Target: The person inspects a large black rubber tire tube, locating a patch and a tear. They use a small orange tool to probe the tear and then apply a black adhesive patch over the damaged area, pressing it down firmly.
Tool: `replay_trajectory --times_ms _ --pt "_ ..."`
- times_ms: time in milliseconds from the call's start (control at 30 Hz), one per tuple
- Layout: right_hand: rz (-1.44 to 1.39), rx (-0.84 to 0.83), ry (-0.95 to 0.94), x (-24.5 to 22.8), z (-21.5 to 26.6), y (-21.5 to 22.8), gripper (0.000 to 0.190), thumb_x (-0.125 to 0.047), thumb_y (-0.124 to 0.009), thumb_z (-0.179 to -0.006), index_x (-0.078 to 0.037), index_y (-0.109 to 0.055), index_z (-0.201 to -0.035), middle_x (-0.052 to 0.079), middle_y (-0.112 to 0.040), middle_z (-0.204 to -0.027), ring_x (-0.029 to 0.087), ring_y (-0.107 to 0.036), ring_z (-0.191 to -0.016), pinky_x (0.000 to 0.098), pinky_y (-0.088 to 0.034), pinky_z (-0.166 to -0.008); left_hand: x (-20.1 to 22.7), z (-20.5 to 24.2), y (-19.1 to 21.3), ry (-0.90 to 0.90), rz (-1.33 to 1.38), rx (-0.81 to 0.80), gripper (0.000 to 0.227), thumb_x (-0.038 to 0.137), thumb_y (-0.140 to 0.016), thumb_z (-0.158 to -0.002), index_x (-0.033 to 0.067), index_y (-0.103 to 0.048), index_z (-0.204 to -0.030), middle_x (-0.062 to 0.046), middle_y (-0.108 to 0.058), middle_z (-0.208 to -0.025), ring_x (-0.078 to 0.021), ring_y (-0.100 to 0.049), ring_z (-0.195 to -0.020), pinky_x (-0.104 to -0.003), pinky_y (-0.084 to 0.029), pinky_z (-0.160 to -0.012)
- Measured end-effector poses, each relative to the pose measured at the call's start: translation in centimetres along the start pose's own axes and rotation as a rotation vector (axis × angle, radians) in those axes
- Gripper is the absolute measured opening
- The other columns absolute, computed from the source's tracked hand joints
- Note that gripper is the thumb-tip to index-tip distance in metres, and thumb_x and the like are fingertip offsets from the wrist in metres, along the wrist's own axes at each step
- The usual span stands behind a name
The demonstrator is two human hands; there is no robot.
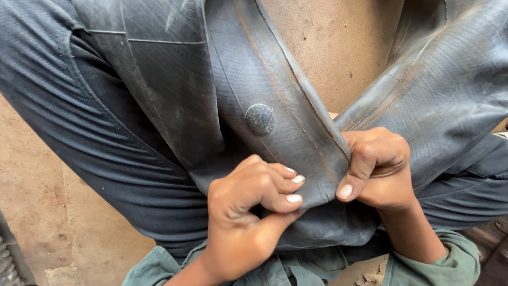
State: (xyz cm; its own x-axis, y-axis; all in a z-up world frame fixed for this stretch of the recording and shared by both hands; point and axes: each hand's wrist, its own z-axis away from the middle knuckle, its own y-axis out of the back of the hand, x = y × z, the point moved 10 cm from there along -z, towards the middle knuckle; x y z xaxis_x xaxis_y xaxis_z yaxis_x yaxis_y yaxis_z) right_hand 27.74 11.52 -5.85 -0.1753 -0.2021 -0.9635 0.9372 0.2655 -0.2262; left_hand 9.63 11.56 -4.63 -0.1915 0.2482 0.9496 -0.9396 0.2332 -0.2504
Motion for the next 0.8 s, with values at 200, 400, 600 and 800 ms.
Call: replay_trajectory --times_ms 200,400,600,800 --pt "-0.011 0.0 -0.006 -0.4 -0.7 -0.6 0.023 0.002 -0.085 -0.078 -0.006 -0.064 -0.07 0.014 -0.073 -0.081 0.017 -0.071 -0.066 0.0242 -0.052 -0.06 -2.2 0.0 0.0 0.097 0.222 -0.016 0.023 -0.012 -0.081 -0.076 0.0033 -0.064 -0.08 -0.008 -0.072 -0.092 -0.0173 -0.072 -0.096 -0.035 -0.059 -0.104" --pt "-0.044 -0.034 -0.015 -0.7 -1.2 -1.2 0.02 -0.001 -0.081 -0.083 -0.007 -0.066 -0.072 0.014 -0.076 -0.078 0.019 -0.075 -0.066 0.0278 -0.057 -0.065 -3.9 0.3 -0.3 0.188 0.392 -0.02 0.024 -0.013 -0.082 -0.077 0.004 -0.064 -0.078 -0.007 -0.069 -0.088 -0.0187 -0.072 -0.098 -0.037 -0.055 -0.108" --pt "-0.106 -0.041 -0.039 -0.1 -0.9 -1.2 0.019 0.0 -0.081 -0.085 -0.007 -0.067 -0.074 0.017 -0.076 -0.081 0.02 -0.075 -0.066 0.0276 -0.059 -0.062 -4.6 0.3 -0.5 0.242 0.469 -0.021 0.025 -0.013 -0.082 -0.077 0.0046 -0.063 -0.076 -0.007 -0.069 -0.088 -0.0184 -0.072 -0.098 -0.038 -0.056 -0.105" --pt "0.007 -0.048 0.024 -1.2 -1.7 -1.6 0.016 0.001 -0.082 -0.084 -0.006 -0.068 -0.08 0.017 -0.076 -0.084 0.02 -0.076 -0.071 0.0281 -0.058 -0.067 -4.0 0.2 -0.2 0.201 0.366 -0.031 0.024 -0.012 -0.081 -0.077 0.0042 -0.064 -0.078 -0.008 -0.071 -0.089 -0.0177 -0.072 -0.097 -0.038 -0.056 -0.109"
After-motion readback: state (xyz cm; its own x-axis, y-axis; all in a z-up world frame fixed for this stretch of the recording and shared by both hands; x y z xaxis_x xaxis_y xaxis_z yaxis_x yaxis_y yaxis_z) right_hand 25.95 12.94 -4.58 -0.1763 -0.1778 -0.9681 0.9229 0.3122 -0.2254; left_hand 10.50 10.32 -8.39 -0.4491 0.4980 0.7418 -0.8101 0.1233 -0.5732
